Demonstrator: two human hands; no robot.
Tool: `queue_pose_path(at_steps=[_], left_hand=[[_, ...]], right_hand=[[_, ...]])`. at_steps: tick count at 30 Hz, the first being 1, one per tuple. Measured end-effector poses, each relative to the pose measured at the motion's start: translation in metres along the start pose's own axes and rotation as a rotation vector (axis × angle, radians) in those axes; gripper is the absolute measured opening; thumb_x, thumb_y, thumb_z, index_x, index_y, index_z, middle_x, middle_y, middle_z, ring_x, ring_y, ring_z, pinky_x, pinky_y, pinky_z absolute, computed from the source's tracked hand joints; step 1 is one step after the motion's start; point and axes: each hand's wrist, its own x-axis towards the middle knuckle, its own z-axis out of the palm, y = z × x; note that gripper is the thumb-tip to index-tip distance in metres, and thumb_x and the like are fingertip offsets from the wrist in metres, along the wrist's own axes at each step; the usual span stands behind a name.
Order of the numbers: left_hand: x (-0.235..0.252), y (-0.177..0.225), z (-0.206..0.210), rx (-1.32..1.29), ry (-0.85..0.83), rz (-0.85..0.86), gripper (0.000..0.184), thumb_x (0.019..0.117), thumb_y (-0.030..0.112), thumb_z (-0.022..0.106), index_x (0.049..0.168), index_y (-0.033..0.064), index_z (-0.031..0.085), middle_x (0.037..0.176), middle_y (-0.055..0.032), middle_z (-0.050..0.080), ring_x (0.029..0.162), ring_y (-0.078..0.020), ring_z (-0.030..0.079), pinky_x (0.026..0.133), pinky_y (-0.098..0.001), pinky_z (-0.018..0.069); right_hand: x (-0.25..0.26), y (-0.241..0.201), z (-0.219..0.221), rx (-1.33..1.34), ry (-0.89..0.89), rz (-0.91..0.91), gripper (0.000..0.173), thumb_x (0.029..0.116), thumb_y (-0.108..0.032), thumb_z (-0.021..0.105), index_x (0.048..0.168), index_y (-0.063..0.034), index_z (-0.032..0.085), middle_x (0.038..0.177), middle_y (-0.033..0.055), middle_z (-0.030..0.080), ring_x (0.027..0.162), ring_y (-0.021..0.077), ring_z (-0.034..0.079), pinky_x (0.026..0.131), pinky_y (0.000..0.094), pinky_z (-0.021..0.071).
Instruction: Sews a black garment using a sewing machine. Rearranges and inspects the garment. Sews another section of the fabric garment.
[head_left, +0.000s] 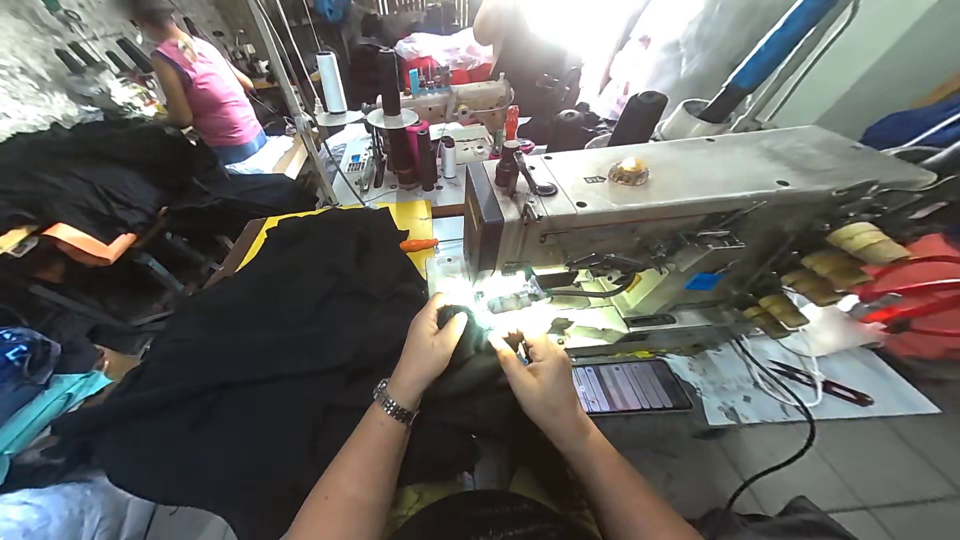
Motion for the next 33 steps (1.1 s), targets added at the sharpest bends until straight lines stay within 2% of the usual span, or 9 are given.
queue_pose_path(at_steps=[3,6,8,11,18,20,22,25,33], left_hand=[[-0.001,0.002,0.000,-0.041,0.024,-0.034,0.016,0.1009,0.010,0.054,0.111,0.0039,0.064,0.100,-0.0064,0.069,0.093,-0.0115,0.068,0.085,-0.0301,0.0570],[-0.001,0.003,0.000,-0.031,0.033,-0.047,0.015,0.1016,0.011,0.053,0.112,0.0045,0.063,0.101,-0.0061,0.069,0.093,-0.0109,0.067,0.085,-0.0294,0.0563],[0.000,0.002,0.000,-0.016,0.041,-0.043,0.016,0.1016,0.012,0.054,0.112,0.0049,0.063,0.103,-0.0059,0.068,0.097,-0.0107,0.066,0.088,-0.0303,0.0554],[0.001,0.001,0.000,-0.007,0.047,-0.049,0.015,0.1015,0.012,0.054,0.111,0.0053,0.064,0.102,-0.0060,0.068,0.096,-0.0112,0.066,0.087,-0.0310,0.0557],[0.000,0.000,-0.001,-0.001,0.018,-0.022,0.014,0.1017,0.011,0.054,0.110,0.0044,0.063,0.099,-0.0062,0.068,0.092,-0.0114,0.067,0.084,-0.0302,0.0561],[0.000,0.000,-0.001,-0.003,0.021,-0.019,0.015,0.1020,0.011,0.053,0.111,0.0042,0.063,0.101,-0.0063,0.068,0.095,-0.0116,0.067,0.086,-0.0305,0.0561],[0.000,0.000,-0.001,-0.013,0.029,-0.022,0.015,0.1018,0.011,0.053,0.111,0.0046,0.063,0.103,-0.0064,0.068,0.096,-0.0115,0.066,0.087,-0.0303,0.0556],[0.000,-0.002,-0.002,-0.011,0.026,-0.018,0.015,0.1024,0.012,0.053,0.112,0.0053,0.063,0.102,-0.0058,0.068,0.096,-0.0111,0.066,0.087,-0.0306,0.0558],[0.000,0.000,-0.001,0.001,-0.008,-0.005,0.014,0.1023,0.011,0.053,0.111,0.0050,0.063,0.102,-0.0052,0.068,0.097,-0.0106,0.066,0.088,-0.0299,0.0555]], right_hand=[[-0.005,0.001,0.001,-0.083,-0.023,0.038,0.033,0.0966,-0.030,0.063,0.112,-0.0025,0.070,0.099,0.0050,0.074,0.089,0.0073,0.069,0.079,0.0256,0.0584],[-0.007,-0.001,0.001,-0.214,-0.046,0.071,0.038,0.0966,-0.035,0.060,0.114,-0.0035,0.072,0.092,0.0057,0.073,0.076,0.0120,0.068,0.067,0.0304,0.0577],[-0.007,0.000,0.003,-0.281,-0.013,0.031,0.033,0.0948,-0.033,0.060,0.099,-0.0038,0.075,0.076,0.0058,0.068,0.063,0.0151,0.063,0.058,0.0330,0.0537],[-0.004,0.004,0.007,-0.314,0.054,-0.020,0.027,0.0906,-0.028,0.063,0.081,-0.0047,0.071,0.066,0.0053,0.061,0.058,0.0155,0.060,0.054,0.0321,0.0507],[0.014,0.006,0.013,-0.376,0.012,-0.166,0.018,0.0849,-0.016,0.068,0.097,-0.0103,0.080,0.087,0.0058,0.076,0.078,0.0188,0.074,0.066,0.0367,0.0599],[0.015,0.010,0.015,-0.306,0.082,-0.166,0.017,0.0857,-0.017,0.067,0.094,-0.0070,0.078,0.086,0.0075,0.075,0.076,0.0174,0.072,0.066,0.0334,0.0590],[0.014,0.013,0.013,-0.176,0.192,-0.186,0.019,0.0926,-0.020,0.063,0.093,-0.0016,0.068,0.083,0.0093,0.068,0.074,0.0126,0.066,0.067,0.0254,0.0559],[0.010,0.015,0.009,-0.068,0.256,-0.196,0.024,0.0977,-0.023,0.060,0.092,0.0005,0.062,0.077,0.0062,0.061,0.069,0.0043,0.058,0.065,0.0167,0.0511],[0.009,0.014,0.017,-0.308,0.088,-0.185,0.016,0.0884,-0.018,0.068,0.094,-0.0075,0.078,0.084,0.0062,0.075,0.076,0.0166,0.072,0.067,0.0325,0.0592]])
